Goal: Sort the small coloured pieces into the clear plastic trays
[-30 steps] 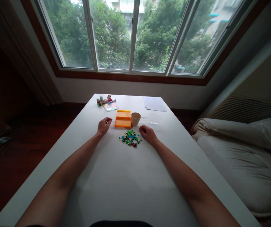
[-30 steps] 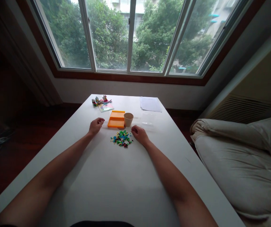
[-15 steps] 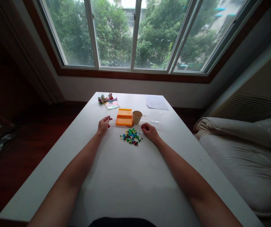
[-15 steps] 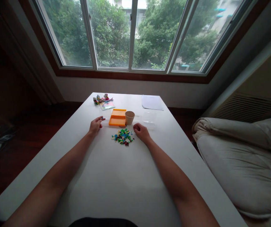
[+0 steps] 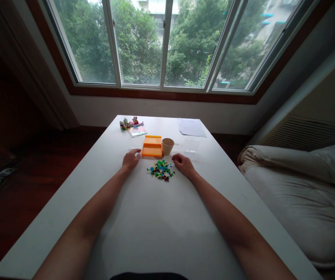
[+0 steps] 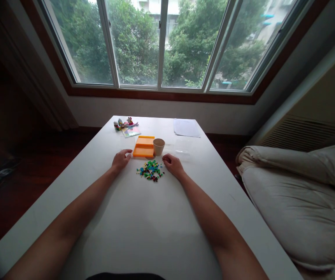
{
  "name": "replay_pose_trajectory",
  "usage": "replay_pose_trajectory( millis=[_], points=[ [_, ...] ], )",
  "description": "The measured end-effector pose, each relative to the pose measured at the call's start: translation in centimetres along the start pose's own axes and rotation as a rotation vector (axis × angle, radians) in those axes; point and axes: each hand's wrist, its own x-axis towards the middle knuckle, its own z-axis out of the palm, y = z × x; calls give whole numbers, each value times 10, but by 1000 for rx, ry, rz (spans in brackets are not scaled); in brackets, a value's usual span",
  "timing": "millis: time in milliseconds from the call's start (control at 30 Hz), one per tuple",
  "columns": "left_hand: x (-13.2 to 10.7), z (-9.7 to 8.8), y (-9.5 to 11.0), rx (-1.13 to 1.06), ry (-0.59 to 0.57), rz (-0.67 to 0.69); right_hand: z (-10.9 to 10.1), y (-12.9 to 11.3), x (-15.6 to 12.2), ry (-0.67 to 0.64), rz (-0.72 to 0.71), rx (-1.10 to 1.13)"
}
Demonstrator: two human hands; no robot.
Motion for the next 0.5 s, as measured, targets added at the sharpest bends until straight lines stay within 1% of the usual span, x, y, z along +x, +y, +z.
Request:
replay_pose_trajectory(
  millis=[100,233,400,500],
  points=[
    [-1,0,2,19,-19,25,-1,1,0,-10,-6,5],
    [0,0,2,10,-22,12,-1,3,0,-4,-27,-3],
    [0,0,3,10,-33,2,-2,2,1,99,-63,23],
    [-1,0,4,7,-33,5,-3,3,0,179,-20,63]
  ],
)
